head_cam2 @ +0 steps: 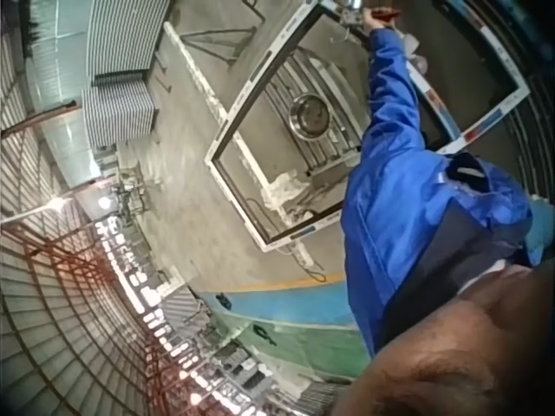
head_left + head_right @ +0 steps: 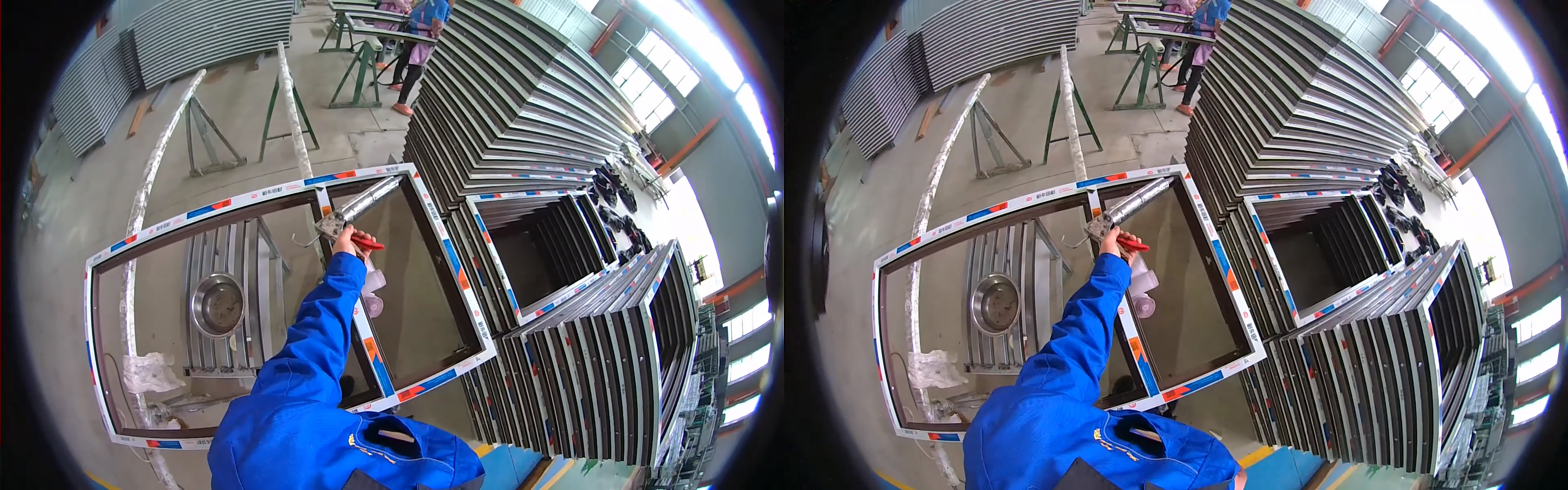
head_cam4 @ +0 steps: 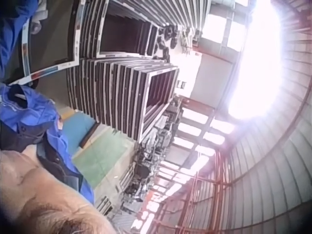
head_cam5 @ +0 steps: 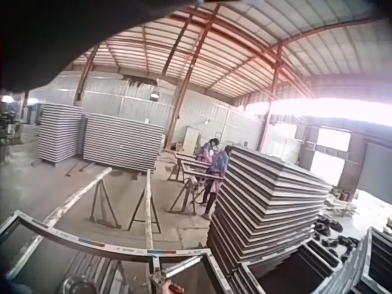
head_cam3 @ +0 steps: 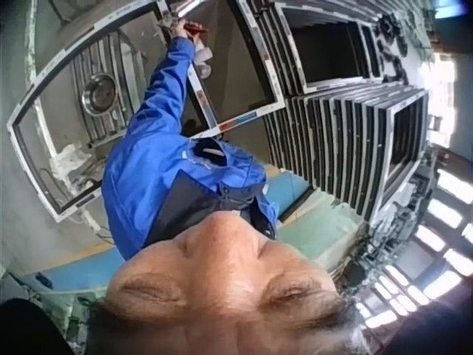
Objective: Apply sealant to a metal window frame using a caulking gun and inspect the frame components on a fabrication floor.
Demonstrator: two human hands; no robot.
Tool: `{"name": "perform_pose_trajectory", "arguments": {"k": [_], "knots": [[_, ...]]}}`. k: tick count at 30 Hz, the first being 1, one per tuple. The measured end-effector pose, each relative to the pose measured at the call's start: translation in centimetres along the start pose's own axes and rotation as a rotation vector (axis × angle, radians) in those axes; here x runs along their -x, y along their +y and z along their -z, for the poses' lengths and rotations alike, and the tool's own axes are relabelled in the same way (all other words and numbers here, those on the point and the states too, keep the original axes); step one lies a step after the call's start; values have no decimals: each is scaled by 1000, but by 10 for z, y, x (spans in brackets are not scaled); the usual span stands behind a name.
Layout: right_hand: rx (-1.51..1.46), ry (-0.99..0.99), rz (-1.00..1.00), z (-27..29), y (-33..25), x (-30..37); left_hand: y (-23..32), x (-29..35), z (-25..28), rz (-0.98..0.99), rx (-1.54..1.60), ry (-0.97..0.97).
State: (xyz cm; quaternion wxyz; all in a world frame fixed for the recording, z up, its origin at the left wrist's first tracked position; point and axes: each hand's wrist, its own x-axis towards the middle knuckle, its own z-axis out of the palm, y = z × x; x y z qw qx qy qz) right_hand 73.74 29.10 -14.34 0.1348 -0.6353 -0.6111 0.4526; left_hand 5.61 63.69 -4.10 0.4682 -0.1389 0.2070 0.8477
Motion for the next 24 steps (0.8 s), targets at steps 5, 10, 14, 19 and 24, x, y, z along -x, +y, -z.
{"name": "perform_pose_trajectory", "arguments": {"k": [5,10,14,19,24], "knots": [[-14,23,0,-1,-10,-4,-1,9,-4,-5,-18,29],[-28,40,-13,-4,-12,1,-1,13,-8,-24,-26,42],[-38,62,-26,-5,-11,4,-1,15,-10,-12,-53,46],[-49,79,-38,-6,-11,7,0,12,-6,-31,-57,51],[-55,100,-50,-7,-12,9,-2,15,-4,-49,-81,47]]}}
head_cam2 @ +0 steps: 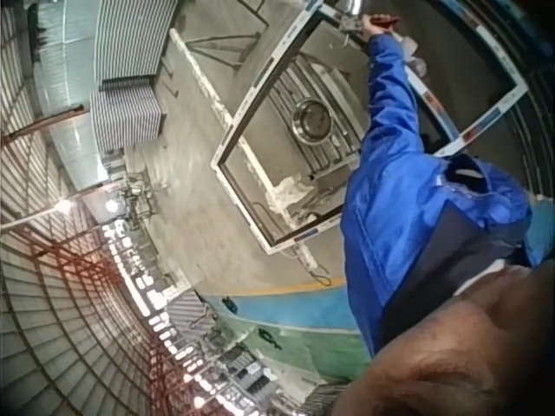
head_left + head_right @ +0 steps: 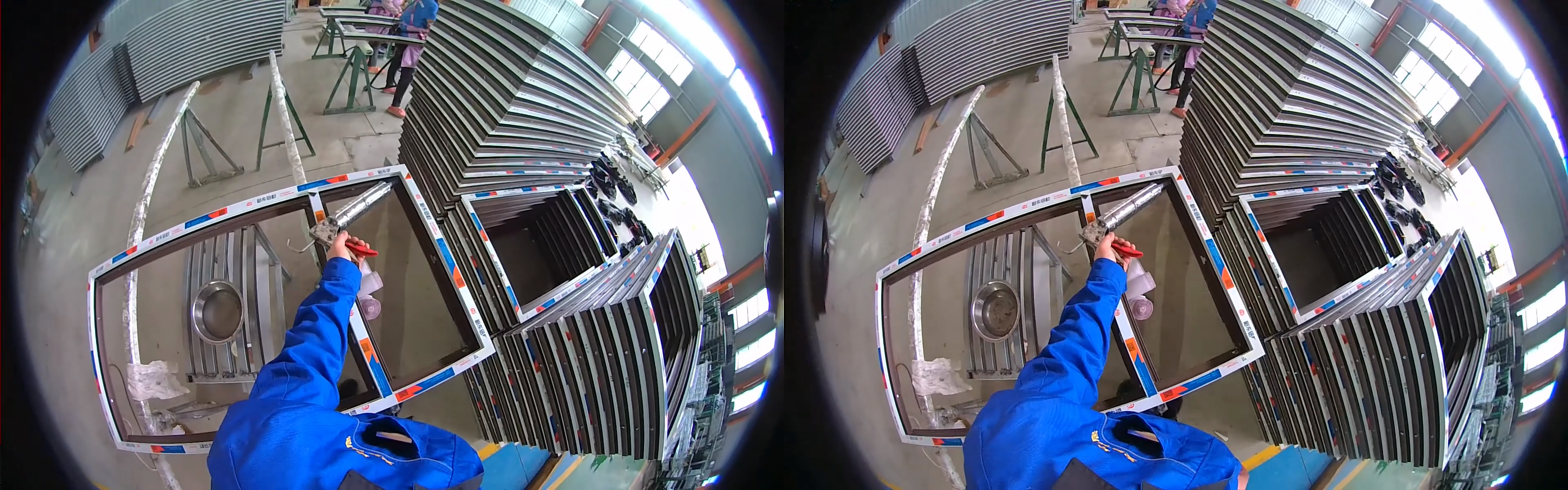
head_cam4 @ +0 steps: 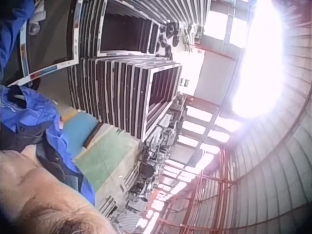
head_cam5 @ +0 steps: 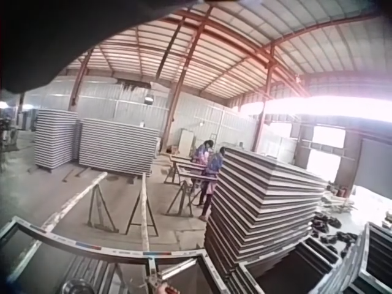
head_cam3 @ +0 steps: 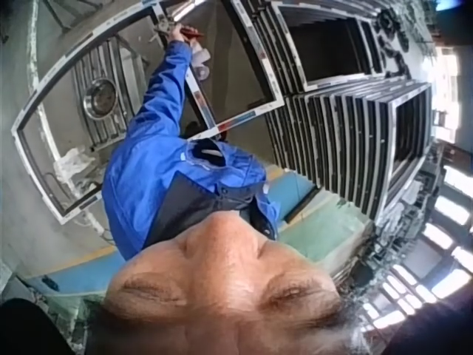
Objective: Apply sealant to a metal window frame using a caulking gun and inspect the frame components on a fabrication floor.
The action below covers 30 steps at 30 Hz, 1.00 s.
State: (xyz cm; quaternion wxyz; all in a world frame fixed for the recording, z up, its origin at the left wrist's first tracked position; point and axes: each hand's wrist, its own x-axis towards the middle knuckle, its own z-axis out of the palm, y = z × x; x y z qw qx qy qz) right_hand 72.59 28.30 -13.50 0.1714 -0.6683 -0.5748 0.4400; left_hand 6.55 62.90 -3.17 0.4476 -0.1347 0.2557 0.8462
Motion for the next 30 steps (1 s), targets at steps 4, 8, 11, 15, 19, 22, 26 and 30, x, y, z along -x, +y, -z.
{"name": "perform_pose_trajectory", "arguments": {"k": [4,8,11,15,19,22,26,30], "knots": [[-3,22,-10,2,0,0,-1,6,-4,16,-25,21],[-11,44,-27,1,-1,4,1,10,-7,-12,-39,38],[-20,57,-41,-1,-1,9,2,10,-6,-18,-28,47],[-29,75,-58,-2,-3,10,2,12,-5,-24,-31,36],[-37,85,-70,-3,-7,8,-1,12,-7,-34,-73,73],[-42,89,-71,-4,-13,0,-2,7,-7,-23,-41,51],[-50,95,-80,-3,-18,-5,0,6,-9,-15,-79,72],[-62,102,-105,-7,-19,-1,4,10,-16,-13,-187,83]]}}
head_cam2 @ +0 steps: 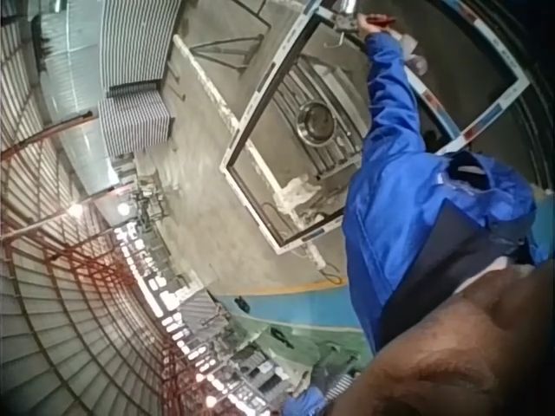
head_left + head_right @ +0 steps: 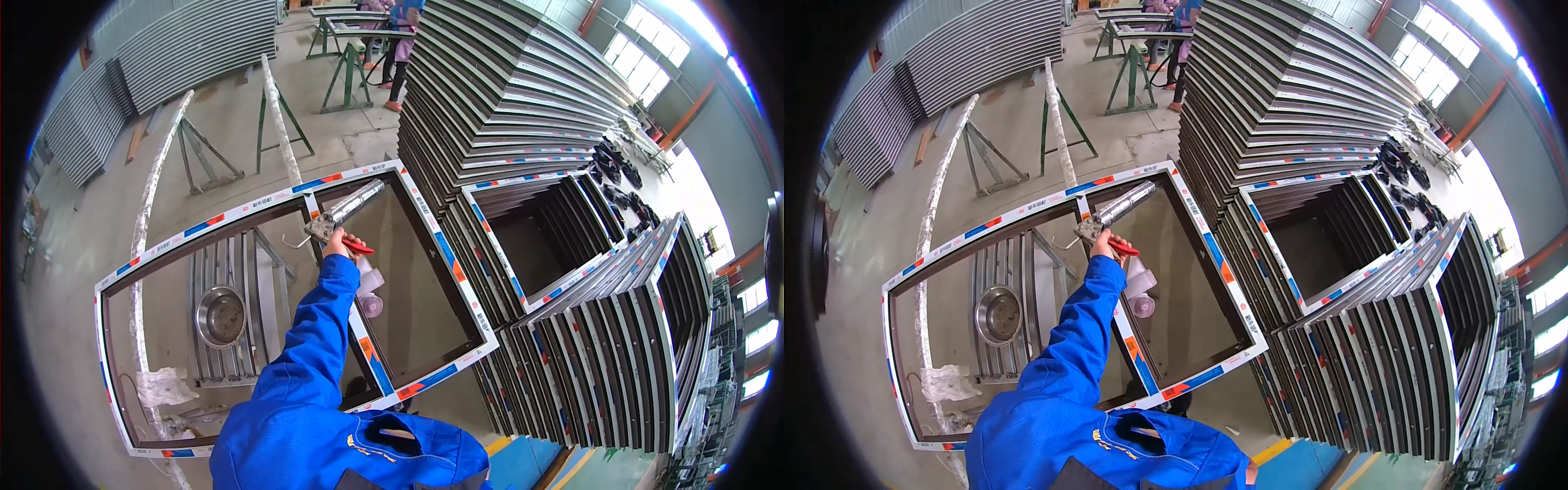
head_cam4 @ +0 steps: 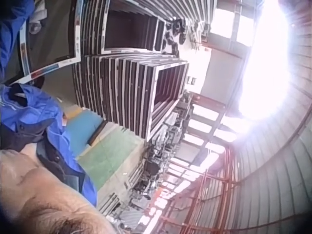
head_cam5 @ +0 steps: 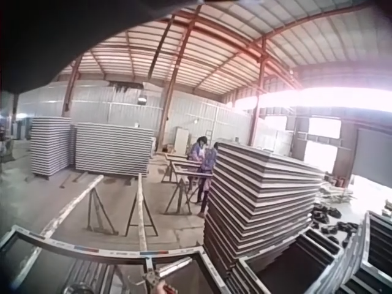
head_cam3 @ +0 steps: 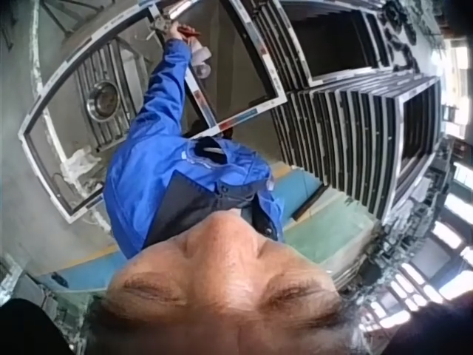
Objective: Apply sealant to a metal window frame using a caulking gun and inspect the frame components on a fabrication floor.
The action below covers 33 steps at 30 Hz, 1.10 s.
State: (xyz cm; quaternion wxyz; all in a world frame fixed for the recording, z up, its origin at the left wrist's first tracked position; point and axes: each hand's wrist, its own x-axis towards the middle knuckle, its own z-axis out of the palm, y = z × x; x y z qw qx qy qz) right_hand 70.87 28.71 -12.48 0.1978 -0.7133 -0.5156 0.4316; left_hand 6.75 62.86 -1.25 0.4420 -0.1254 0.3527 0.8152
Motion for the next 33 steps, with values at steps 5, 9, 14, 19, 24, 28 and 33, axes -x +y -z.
{"name": "perform_pose_trajectory", "arguments": {"k": [5,9,14,19,24,28,33], "knots": [[-10,2,-15,2,-2,-3,9,-2,-2,-37,-22,-29],[-21,8,-19,3,-9,-11,15,-4,-6,-50,-75,-2],[-44,13,-22,-2,-16,-25,26,-9,-12,-137,-223,-9],[-70,22,-36,-3,-23,-36,39,-2,-32,-221,-416,-37],[-96,35,-49,-3,-42,-46,50,13,-67,-319,-666,-102],[-126,24,-50,-2,-62,-53,71,0,-108,-493,-1195,-156],[-433,-24,-173,-2,-94,-67,72,30,-184,-921,-1979,-247]]}}
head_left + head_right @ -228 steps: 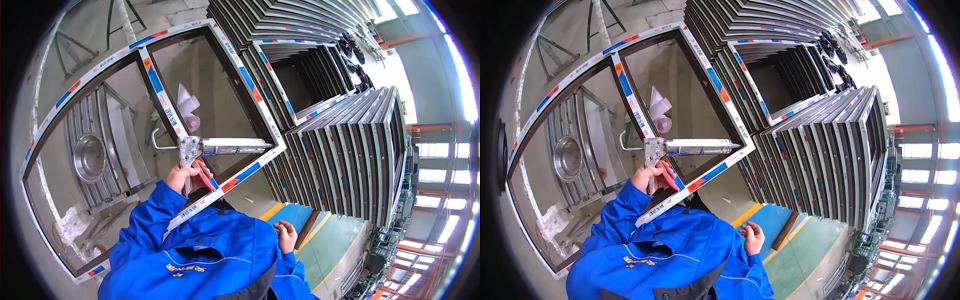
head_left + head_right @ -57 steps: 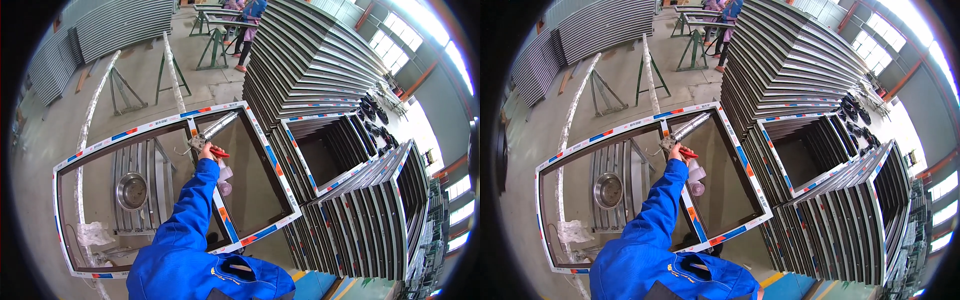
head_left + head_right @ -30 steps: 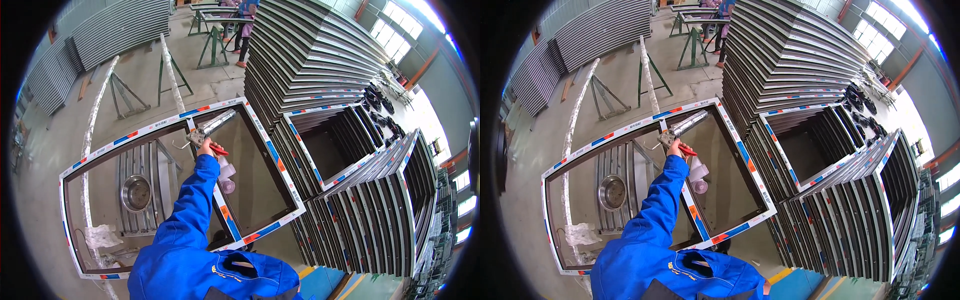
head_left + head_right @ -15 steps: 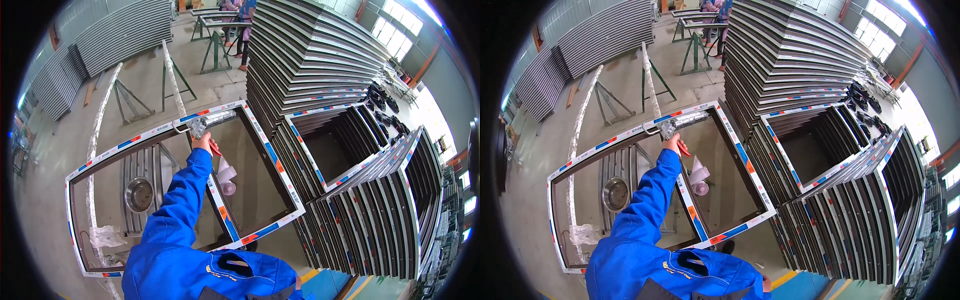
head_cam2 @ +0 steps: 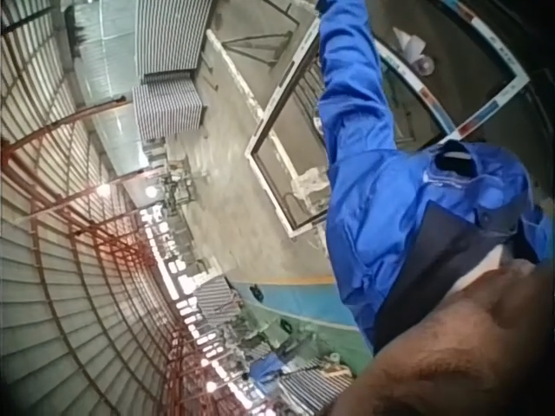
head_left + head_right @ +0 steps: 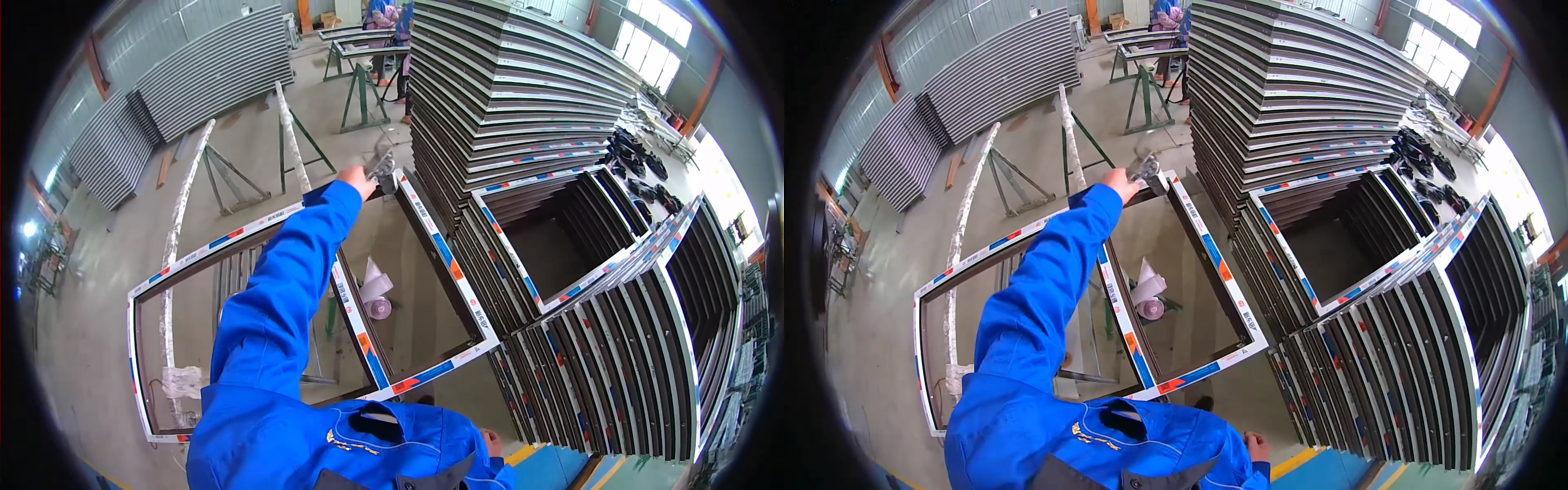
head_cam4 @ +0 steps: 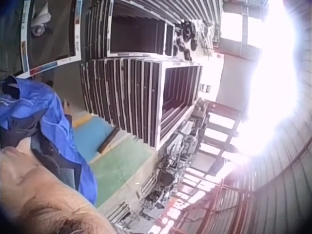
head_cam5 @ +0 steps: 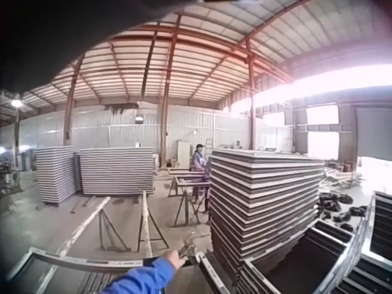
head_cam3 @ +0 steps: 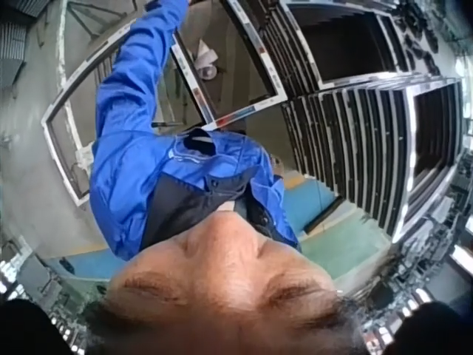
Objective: Apply sealant to a metal window frame using a caulking gun and inspect the frame components on a fabrication floor.
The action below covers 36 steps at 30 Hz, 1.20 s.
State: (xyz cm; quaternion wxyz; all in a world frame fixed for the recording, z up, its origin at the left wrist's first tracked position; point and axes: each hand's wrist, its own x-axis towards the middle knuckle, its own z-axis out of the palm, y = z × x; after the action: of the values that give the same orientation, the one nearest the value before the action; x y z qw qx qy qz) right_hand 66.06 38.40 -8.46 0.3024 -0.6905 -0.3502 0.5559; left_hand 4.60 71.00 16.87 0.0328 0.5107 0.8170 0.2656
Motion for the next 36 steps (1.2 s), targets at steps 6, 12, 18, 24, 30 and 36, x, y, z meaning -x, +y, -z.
{"name": "perform_pose_trajectory", "arguments": {"k": [6,12,18,24,30,36], "knots": [[-299,-72,-138,3,-38,-12,22,48,78,-150,-168,-70],[-342,-157,-129,-1,-80,-26,-13,199,158,169,796,-82],[-243,-361,12,-22,-115,-64,-56,405,196,440,1441,272],[-196,-492,156,-76,-164,-45,-72,531,203,385,1652,385],[81,-723,483,-159,-202,45,-99,664,214,260,1638,553],[117,-894,458,-215,-169,123,-85,780,235,399,1804,629]]}}
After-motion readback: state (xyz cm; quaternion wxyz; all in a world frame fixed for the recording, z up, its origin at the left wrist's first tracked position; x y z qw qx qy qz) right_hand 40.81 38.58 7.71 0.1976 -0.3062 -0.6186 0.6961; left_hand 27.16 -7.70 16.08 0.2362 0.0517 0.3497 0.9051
